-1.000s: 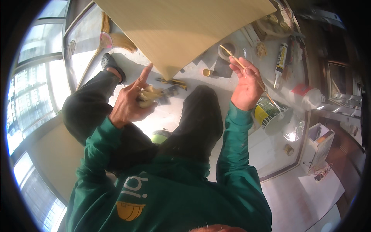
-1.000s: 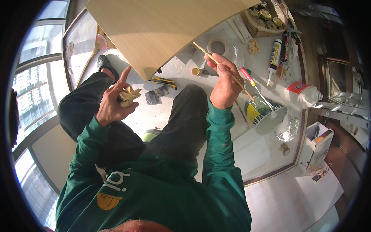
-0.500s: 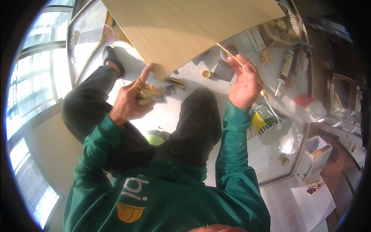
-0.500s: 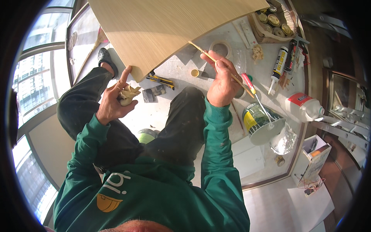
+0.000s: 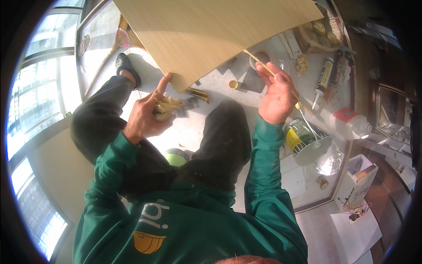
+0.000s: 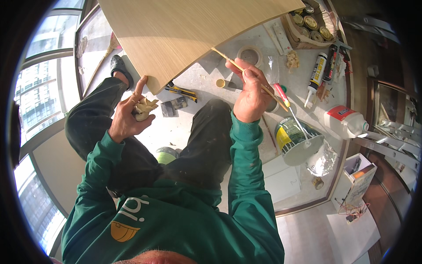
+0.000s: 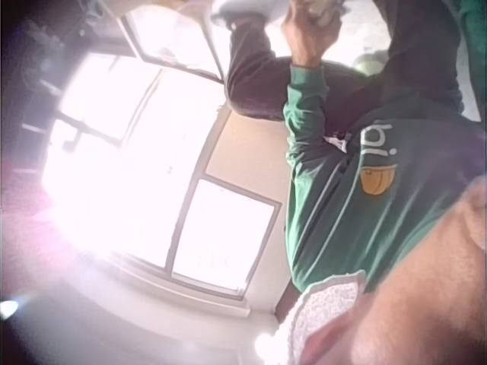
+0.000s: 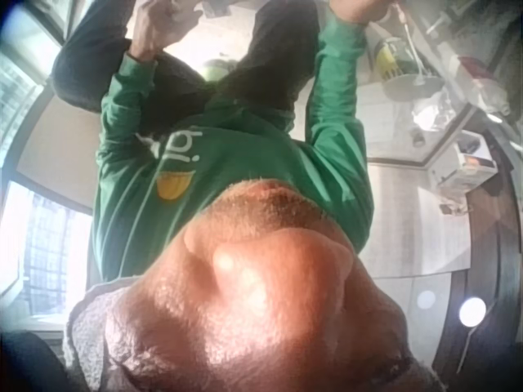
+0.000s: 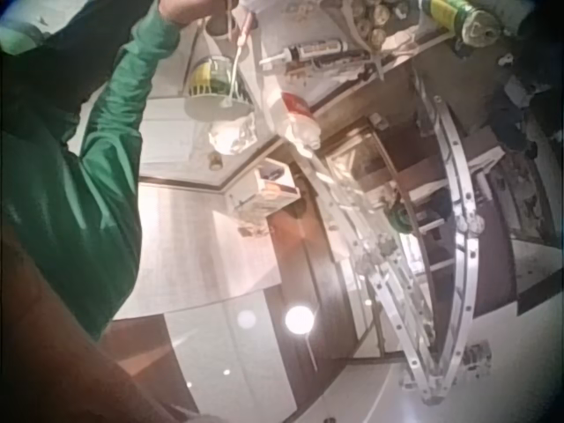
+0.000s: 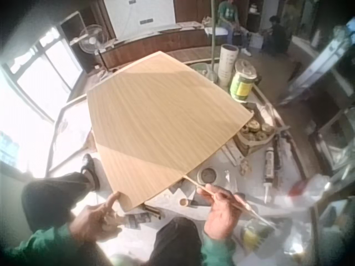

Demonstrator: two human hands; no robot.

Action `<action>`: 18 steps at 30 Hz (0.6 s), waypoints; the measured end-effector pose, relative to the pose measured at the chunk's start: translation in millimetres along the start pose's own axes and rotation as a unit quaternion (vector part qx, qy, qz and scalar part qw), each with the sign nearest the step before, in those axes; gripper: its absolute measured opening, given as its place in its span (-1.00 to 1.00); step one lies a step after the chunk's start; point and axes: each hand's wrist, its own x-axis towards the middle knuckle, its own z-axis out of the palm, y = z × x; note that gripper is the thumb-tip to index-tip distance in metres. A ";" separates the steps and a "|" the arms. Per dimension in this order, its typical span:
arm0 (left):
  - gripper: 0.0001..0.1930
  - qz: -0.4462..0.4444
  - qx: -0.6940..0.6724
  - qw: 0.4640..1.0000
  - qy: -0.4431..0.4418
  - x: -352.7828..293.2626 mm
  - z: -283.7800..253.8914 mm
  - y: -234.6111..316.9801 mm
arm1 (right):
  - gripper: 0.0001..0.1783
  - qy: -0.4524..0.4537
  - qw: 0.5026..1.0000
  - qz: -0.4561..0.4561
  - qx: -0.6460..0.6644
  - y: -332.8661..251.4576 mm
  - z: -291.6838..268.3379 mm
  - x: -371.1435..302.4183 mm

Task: The person sits on the floor and applies a finish to a rectangular wooden board using a small brush, repeatedly dipping the brush into a container and spreading the liquid across the surface. The person also wipes the board with a cloth and adjusts its position during the process.

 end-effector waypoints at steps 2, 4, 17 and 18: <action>0.01 -0.006 -0.003 1.000 -0.004 0.8 -0.6 0.7 | -0.71 0.009 1.000 -0.004 0.028 -0.1 3.6 2.1; 0.01 -0.021 -0.008 1.000 -0.012 1.1 -1.3 2.3 | -0.71 0.020 1.000 -0.006 0.019 2.1 1.7 6.0; 0.06 -0.018 -0.017 1.000 -0.007 -0.2 1.4 -1.4 | -0.71 0.025 1.000 -0.001 0.018 -0.3 0.4 6.8; 0.06 -0.016 -0.017 1.000 -0.006 0.0 1.3 -0.9 | -0.71 0.030 0.999 -0.002 0.019 0.0 -0.4 8.4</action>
